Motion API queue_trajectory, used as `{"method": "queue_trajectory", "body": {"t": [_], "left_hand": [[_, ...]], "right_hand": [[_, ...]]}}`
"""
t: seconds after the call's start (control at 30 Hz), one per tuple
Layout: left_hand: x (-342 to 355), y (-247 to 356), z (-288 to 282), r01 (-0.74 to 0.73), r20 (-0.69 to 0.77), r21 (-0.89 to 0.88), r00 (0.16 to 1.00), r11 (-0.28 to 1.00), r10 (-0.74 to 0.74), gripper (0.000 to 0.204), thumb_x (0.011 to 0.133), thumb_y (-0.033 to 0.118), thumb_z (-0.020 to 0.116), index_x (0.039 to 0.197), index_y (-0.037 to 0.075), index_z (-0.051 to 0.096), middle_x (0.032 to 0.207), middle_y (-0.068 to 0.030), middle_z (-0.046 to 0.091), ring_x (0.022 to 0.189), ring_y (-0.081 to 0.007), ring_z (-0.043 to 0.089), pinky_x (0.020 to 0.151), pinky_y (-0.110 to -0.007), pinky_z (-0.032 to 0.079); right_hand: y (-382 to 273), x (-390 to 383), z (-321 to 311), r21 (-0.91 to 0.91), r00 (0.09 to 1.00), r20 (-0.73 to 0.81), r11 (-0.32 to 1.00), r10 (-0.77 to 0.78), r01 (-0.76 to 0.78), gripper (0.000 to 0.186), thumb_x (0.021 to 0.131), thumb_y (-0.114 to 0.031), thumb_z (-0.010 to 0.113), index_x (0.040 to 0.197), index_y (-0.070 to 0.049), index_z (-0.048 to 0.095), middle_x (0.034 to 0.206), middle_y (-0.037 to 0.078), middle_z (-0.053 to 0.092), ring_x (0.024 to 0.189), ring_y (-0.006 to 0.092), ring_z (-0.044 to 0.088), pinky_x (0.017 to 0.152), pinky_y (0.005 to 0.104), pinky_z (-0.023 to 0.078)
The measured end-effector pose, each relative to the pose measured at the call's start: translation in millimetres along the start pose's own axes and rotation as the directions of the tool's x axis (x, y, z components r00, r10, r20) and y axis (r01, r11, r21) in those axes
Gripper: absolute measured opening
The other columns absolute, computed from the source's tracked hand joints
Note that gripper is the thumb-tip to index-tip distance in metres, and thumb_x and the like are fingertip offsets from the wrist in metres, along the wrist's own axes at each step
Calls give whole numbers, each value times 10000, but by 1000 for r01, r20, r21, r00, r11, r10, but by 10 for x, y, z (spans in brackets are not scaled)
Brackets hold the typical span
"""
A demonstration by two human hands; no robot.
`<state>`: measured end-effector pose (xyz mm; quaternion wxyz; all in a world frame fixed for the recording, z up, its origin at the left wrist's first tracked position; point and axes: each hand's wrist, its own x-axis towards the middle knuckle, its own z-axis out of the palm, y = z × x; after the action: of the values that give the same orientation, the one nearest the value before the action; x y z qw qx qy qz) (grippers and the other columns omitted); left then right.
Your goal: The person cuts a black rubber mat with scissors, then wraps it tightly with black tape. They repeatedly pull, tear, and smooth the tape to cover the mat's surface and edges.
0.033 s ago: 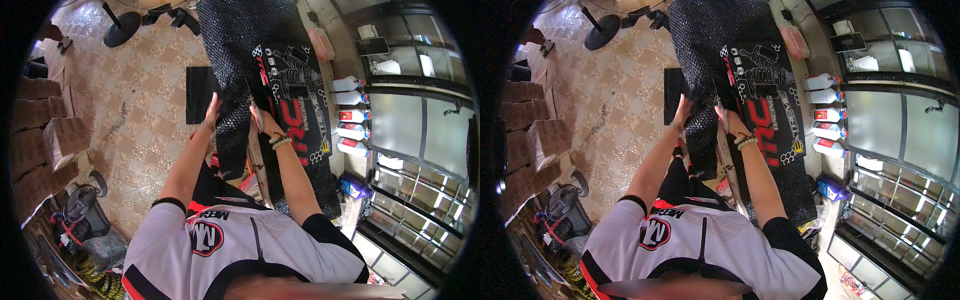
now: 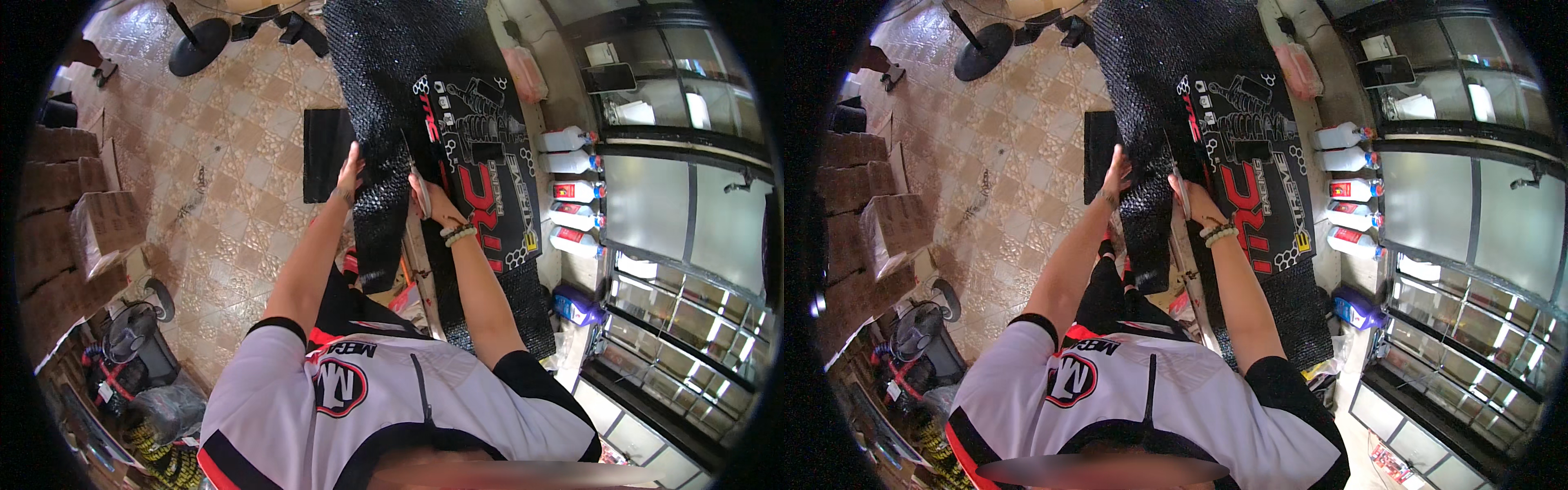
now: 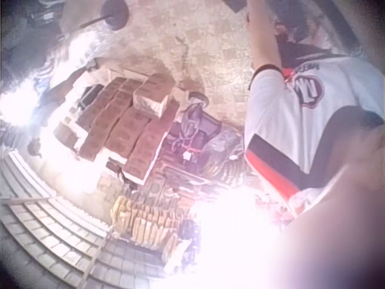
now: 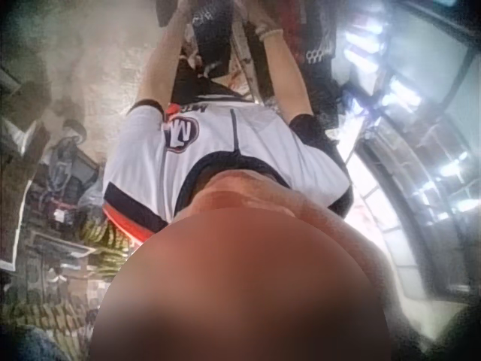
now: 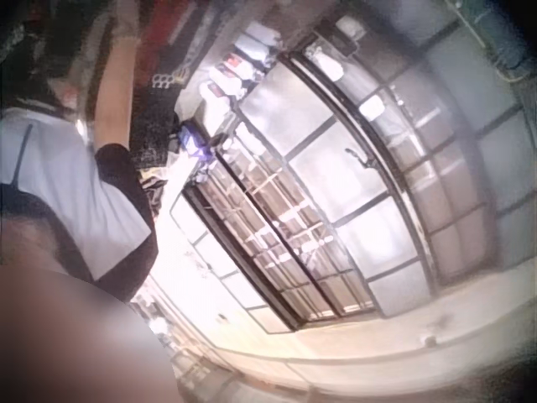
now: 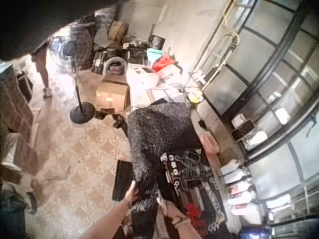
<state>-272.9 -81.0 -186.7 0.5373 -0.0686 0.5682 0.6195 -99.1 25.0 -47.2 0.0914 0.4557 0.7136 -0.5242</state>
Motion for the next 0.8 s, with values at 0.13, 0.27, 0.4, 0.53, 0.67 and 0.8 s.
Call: {"method": "queue_trajectory", "body": {"t": [0.13, 0.27, 0.4, 0.53, 0.67, 0.8], "left_hand": [[-28, 225, 203, -106, -212, 507, 946, 856, 244, 819, 815, 629, 627, 1241, -69, 565, 1174, -241, 638, 1093, -351, 624, 949, -380, 466], [-406, 292, 200, -292, -281, 630, 778, 720, 562, 655, 941, 473, 533, 1233, -113, 533, 1076, -337, 620, 1039, -445, 608, 872, -435, 496], [-532, 455, 207, -282, -240, 636, 813, 718, 531, 624, 950, 449, 530, 1228, -110, 531, 1000, -343, 629, 967, -459, 624, 792, -459, 511], [-581, 488, 185, -322, -239, 656, 769, 683, 592, 596, 948, 422, 544, 1214, -111, 534, 969, -341, 630, 947, -459, 625, 770, -470, 508], [-603, 461, 90, -346, -218, 636, 777, 690, 591, 567, 945, 397, 557, 1194, -112, 542, 944, -339, 630, 912, -469, 624, 739, -476, 510], [-610, 440, 4, -364, -189, 698, 737, 616, 649, 570, 946, 407, 556, 1202, -101, 535, 907, -335, 632, 858, -474, 629, 705, -490, 513]], "right_hand": [[55, -2, -66, 46, 995, 91, 998, 42, -46, 742, 894, -732, 372, 870, -19, 576, 647, 87, 523, 584, 221, 518, 582, 348, 416], [49, 4, -56, 112, 994, 81, 990, 74, -83, 706, 885, -732, 406, 892, -48, 578, 649, -2, 476, 592, 119, 493, 541, 289, 376], [-69, 12, -42, 230, 995, 87, 970, 56, -74, 610, 897, -680, 471, 888, -82, 590, 634, -36, 447, 580, 68, 455, 518, 253, 341], [-344, 176, -124, 265, 996, 74, 962, 46, -64, 556, 897, -639, 520, 862, -89, 596, 585, -37, 442, 516, 84, 442, 486, 255, 333], [-713, 576, -182, 285, 999, 47, 958, 18, -31, 569, 889, -648, 523, 780, -93, 578, 548, -25, 444, 449, 113, 459, 446, 276, 335], [-1073, 1052, -220, 184, 999, -9, 982, 47, -45, 659, 873, -688, 501, 718, -50, 553, 552, 11, 474, 437, 140, 489, 443, 302, 375]]}}
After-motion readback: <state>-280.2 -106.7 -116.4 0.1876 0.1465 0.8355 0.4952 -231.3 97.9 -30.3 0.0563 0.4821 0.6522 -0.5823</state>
